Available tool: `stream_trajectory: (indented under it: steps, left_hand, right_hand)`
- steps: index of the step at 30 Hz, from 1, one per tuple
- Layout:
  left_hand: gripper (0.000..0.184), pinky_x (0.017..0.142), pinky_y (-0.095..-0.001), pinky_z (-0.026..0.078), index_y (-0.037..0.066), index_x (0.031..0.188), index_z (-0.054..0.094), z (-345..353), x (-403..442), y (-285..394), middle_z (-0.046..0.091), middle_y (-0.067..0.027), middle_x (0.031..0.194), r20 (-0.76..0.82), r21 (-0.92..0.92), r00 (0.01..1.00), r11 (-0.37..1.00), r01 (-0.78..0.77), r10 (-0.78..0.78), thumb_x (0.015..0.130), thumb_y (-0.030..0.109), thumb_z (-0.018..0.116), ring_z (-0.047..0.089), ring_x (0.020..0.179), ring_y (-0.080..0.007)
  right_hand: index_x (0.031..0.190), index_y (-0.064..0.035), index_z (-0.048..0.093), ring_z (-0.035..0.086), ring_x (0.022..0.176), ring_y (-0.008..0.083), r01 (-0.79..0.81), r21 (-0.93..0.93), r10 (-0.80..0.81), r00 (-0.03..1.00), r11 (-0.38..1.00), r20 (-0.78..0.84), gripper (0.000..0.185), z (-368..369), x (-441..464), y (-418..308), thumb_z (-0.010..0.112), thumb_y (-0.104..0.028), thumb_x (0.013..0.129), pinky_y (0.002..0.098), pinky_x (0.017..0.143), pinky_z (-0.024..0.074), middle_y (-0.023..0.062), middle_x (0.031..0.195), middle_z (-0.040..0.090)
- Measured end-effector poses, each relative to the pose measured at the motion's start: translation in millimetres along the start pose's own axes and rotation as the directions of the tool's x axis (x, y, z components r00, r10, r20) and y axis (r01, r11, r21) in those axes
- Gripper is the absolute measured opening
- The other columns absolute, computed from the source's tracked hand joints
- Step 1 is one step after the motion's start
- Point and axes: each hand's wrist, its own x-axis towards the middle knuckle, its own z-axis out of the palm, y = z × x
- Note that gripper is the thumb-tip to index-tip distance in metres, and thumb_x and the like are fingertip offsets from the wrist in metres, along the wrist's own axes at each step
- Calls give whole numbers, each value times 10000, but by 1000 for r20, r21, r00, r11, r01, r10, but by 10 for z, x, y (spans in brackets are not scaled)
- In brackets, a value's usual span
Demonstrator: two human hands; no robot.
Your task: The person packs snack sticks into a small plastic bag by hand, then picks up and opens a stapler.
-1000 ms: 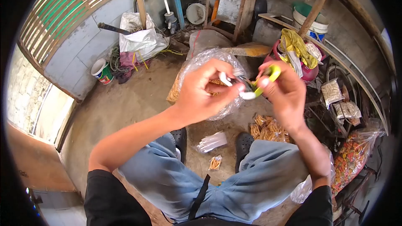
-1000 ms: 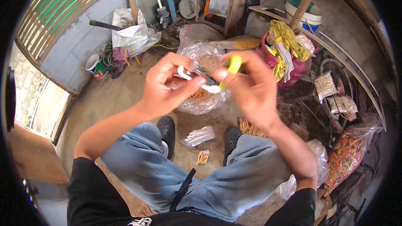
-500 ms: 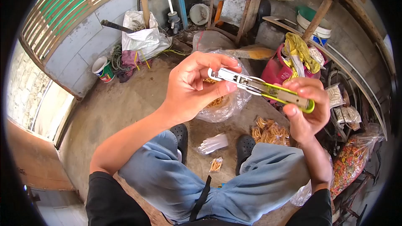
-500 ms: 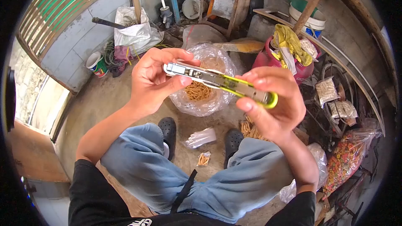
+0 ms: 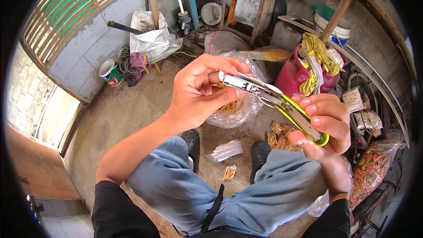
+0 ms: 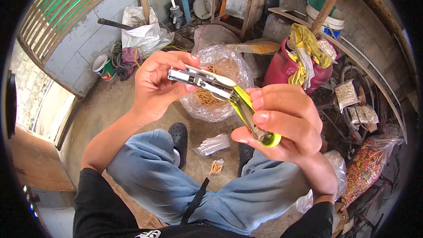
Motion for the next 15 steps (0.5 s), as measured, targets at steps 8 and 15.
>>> stream_trajectory:
  steps: [8,15]
  left_hand:
    - [341,864,-305,544,23,1036,517,45,-3,22,581,-156,1106,-2,-4,1000,1000,11,-11,771,-143,654,622,1036,-224]
    - [365,849,-304,550,15,1031,532,114,-4,122,562,-169,1121,27,-21,997,997,-69,69,740,-153,676,607,1029,-216]
  right_hand:
    - [1032,-36,528,627,810,276,-66,54,68,997,996,-41,464,-33,-49,-6,823,-161,696,376,678,590,143,957,571]
    - [1067,-71,513,599,812,241,-10,-4,9,1000,1000,-19,456,-64,-10,-75,796,-192,730,380,686,606,109,955,530]
